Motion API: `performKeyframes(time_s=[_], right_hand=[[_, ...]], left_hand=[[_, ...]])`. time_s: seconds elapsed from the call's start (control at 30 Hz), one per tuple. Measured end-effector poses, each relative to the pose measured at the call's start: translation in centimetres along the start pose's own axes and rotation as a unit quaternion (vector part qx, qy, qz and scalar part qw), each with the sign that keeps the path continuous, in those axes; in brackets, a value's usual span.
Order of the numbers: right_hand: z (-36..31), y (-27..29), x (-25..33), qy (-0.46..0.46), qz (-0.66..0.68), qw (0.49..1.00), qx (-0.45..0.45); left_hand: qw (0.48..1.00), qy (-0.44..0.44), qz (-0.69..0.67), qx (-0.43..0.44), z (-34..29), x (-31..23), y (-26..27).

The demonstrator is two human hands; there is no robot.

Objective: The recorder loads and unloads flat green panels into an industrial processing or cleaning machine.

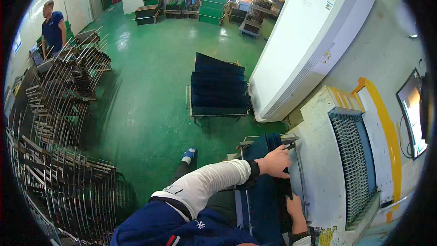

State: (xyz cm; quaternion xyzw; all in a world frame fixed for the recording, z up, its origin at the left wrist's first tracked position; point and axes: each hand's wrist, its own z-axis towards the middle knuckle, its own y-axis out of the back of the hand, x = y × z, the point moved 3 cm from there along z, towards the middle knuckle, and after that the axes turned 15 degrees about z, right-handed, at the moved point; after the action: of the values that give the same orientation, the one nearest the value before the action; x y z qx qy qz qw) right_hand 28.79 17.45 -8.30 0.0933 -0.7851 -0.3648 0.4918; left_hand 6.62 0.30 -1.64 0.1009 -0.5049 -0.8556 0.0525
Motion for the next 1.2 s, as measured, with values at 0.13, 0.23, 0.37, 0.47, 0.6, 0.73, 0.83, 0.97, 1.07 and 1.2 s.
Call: performKeyframes(time_s=[0.13,0.23,0.37,0.47,0.6,0.73,0.83,0.97,1.07,1.2], right_hand=[[0.0,0.0,-0.1,0.020,-0.010,1.000,-0.003],[-0.7,0.1,2.0,-0.008,-0.017,1.000,0.003],[-1.3,0.3,4.0,-0.033,-0.005,0.999,0.011],[-1.3,0.3,3.6,-0.031,0.011,0.999,0.013],[-1.3,0.2,3.9,-0.023,-0.005,1.000,0.014],[-0.8,0.1,2.3,-0.008,-0.002,1.000,-0.002],[-0.2,0.1,0.4,0.010,-0.029,1.000,0.000],[-0.2,0.0,0.3,0.001,0.002,1.000,0.002],[-0.5,0.1,1.3,0.011,0.001,1.000,0.004],[-0.7,0.2,2.1,-0.008,-0.010,1.000,0.006]], left_hand=[[1.000,0.000,-0.005,0.005,0.0,-0.1,0.3],[1.000,0.002,-0.010,0.002,-0.1,0.0,0.2],[1.000,0.001,-0.007,0.000,0.0,0.0,0.1],[1.000,0.000,-0.006,0.001,0.1,0.0,-0.1],[1.000,0.003,-0.010,-0.001,-0.1,0.2,-0.3],[1.000,0.004,-0.011,-0.005,-0.1,0.2,-0.3],[1.000,0.000,-0.002,-0.008,0.0,0.0,-0.3],[1.000,-0.003,0.002,-0.008,-0.1,0.1,-0.3],[1.000,-0.003,0.002,-0.012,-0.1,0.2,-0.3],[1.000,-0.002,0.000,-0.012,-0.1,0.2,-0.4]])
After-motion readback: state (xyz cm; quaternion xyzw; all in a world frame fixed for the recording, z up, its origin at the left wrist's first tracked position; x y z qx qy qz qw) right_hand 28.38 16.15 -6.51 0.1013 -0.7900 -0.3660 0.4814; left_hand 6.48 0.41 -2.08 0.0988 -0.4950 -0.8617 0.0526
